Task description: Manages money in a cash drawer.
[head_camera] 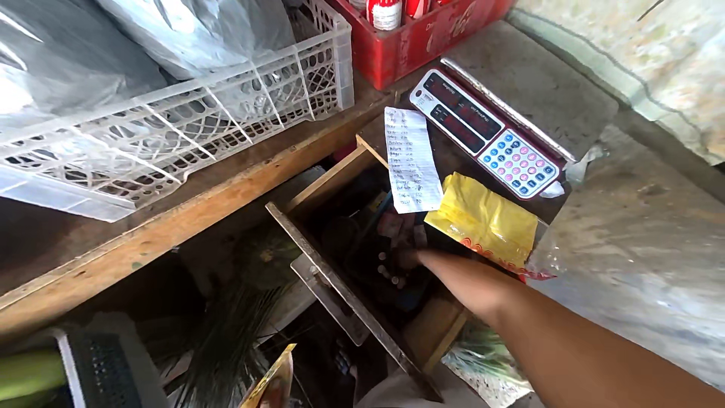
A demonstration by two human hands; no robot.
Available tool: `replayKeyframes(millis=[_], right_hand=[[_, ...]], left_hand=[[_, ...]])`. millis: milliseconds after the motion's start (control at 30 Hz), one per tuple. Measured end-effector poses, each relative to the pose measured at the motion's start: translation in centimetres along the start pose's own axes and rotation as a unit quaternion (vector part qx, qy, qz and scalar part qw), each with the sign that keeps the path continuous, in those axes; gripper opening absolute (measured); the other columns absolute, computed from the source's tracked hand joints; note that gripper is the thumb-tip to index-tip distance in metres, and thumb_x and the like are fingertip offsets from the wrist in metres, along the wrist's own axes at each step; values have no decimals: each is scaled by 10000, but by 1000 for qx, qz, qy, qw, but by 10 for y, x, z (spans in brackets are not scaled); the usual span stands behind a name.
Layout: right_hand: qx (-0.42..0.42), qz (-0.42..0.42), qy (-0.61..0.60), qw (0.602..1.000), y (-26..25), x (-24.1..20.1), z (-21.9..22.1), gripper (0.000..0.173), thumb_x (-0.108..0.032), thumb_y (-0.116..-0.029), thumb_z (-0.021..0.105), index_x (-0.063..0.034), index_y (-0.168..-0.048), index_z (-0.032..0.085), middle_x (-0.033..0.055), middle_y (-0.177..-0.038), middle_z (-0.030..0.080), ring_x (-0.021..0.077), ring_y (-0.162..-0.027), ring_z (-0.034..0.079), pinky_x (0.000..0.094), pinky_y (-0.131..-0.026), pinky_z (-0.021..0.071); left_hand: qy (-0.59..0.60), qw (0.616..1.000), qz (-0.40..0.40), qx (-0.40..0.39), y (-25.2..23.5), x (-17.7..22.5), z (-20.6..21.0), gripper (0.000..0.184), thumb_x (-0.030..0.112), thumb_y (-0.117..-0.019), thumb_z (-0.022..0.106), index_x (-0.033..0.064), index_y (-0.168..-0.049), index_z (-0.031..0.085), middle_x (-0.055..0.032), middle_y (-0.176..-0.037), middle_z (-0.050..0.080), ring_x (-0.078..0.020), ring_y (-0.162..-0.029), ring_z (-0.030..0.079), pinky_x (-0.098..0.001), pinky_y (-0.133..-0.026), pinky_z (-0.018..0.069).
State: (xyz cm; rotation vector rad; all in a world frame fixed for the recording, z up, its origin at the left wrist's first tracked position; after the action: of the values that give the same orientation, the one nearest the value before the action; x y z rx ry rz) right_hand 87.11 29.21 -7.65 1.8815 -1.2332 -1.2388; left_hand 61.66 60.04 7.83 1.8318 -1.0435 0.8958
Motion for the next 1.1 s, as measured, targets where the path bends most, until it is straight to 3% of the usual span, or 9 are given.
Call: replayKeyframes(millis=[100,200,300,400,467,600,700,867,1100], right_hand=[[22,-11,-84,996,-19,14,21,450,-252,-1042,578,6,-1411,558,260,-1399,574,408,-1314,543,604,-1117,396],[149,-31,-243,958,-26,18,-2,341,-247,-1055,556,-11,-1270,675,215,-1224,685,325,-1136,662,526,-1036,502],[96,-3,-257,962,-11,-4,-21,337,-242,-1088,504,3,-1260,660,177,-1128,702,250,-990,686,438,-925,545],[-7,-22,-54,998,-20,-4,19,398,-311,-1075,519,-15,-1325,612,197,-1229,671,320,-1117,661,546,-995,508],[10,-19,-88,996,-19,-2,30,497,-312,-1071,520,-7,-1463,500,228,-1399,586,354,-1280,582,570,-1103,432],[123,-44,-383,914,-13,-10,-12,374,-219,-1102,459,16,-1368,578,206,-1185,676,245,-989,685,426,-904,564],[120,-1,-378,918,2,-9,-41,358,-242,-1093,464,28,-1258,631,166,-1057,687,205,-845,674,383,-786,574],[15,88,-12,996,-6,27,-10,483,-293,-1018,618,53,-1354,588,295,-1352,589,449,-1286,547,641,-1085,402],[261,-28,-144,954,-17,7,-34,309,-248,-990,670,-21,-1189,735,198,-1253,694,345,-1229,630,558,-1105,446]], left_hand=[[-4,1000,19,1,-1,3,7,299,152,-1037,484,-111,-1019,625,22,-780,651,48,-712,614,-190,-714,543],[-12,1000,27,11,0,1,5,303,146,-1027,478,-118,-1005,624,15,-775,658,59,-711,618,-177,-710,542],[-10,1000,16,15,2,-4,0,328,155,-1039,476,-137,-1044,627,-11,-837,688,55,-769,640,-186,-760,554],[-12,1000,6,10,3,-5,0,314,150,-1041,467,-121,-1039,624,8,-821,670,60,-748,625,-177,-742,544],[-9,1000,10,14,3,-2,1,314,148,-1039,474,-125,-1027,630,-7,-819,677,48,-737,626,-187,-733,547],[2,1000,6,18,6,-1,-1,327,166,-1039,479,-131,-1043,617,17,-811,660,55,-736,617,-193,-737,548],[5,1000,6,14,5,-5,-1,313,157,-1042,479,-125,-1046,616,22,-811,656,51,-743,620,-197,-745,551],[3,1000,17,22,5,-2,-1,300,149,-1034,488,-117,-1015,624,27,-793,653,65,-738,618,-176,-740,544],[-8,1000,20,20,7,-8,-6,321,168,-1040,476,-114,-1013,627,26,-785,659,56,-727,624,-187,-729,548]])
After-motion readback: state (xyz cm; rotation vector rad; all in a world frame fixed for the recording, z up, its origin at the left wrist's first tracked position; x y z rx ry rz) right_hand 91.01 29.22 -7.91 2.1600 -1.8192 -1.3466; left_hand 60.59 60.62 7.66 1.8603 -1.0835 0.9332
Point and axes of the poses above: each hand's wrist, its own y-axis away from the middle knuckle, its own z-axis out of the palm, x = y × z, the point moved 1 cm from there along -y, towards the middle knuckle
